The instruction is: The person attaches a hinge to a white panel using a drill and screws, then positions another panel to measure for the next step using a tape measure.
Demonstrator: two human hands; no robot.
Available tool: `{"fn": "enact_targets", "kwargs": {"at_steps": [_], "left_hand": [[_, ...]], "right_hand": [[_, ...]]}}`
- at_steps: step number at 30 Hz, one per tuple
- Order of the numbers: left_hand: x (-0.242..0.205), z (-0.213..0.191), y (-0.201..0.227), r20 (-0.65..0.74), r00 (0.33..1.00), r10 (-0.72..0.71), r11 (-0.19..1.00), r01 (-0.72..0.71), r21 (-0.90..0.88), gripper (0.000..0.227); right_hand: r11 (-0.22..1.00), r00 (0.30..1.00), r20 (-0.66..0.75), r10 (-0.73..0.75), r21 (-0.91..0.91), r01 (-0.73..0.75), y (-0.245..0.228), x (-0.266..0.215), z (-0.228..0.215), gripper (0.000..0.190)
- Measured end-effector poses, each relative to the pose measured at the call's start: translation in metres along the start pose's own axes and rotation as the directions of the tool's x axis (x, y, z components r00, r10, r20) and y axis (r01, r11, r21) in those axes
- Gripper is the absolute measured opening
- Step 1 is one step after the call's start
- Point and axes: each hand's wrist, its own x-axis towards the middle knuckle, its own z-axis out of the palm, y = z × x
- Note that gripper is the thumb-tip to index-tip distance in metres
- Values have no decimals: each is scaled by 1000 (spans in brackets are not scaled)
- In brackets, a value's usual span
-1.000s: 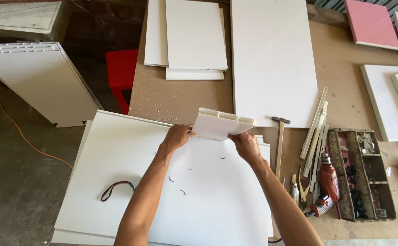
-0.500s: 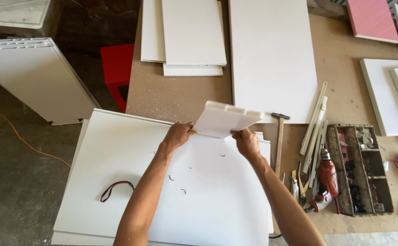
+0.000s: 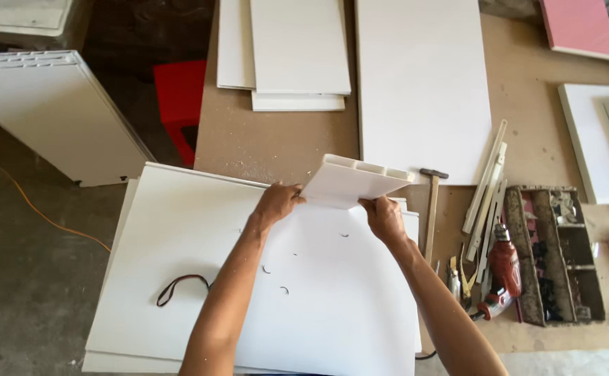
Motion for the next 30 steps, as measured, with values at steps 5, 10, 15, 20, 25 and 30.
{"fn": "enact_targets", "kwargs": {"at_steps": [5,10,15,20,25,30], "left_hand": [[6,-3,-1,21,1000,2,1000,-2,-14,34],[-10,-70,62,230,940,-252,899,316,-305,75],[25,-50,53,-12,999,-34,616,11,-788,86],[38,-15,56,-237,970,-56,879,-65,-472,54],[29,-13,69,-156,942,-297,647,79,-758,89],[-3,19,26,-103,946,-309,877,240,-417,73]], "right_hand": [[998,1000,23,6,65,-8,-3,7,2,31],[998,998,66,14,66,-18,-6,2,2,31],[997,997,77,16,71,-21,-8,2,9,32],[996,995,98,31,78,-39,-12,4,4,29],[992,981,176,-84,104,66,-18,15,-4,17],[999,944,327,-35,34,25,-3,-14,19,25]]}}
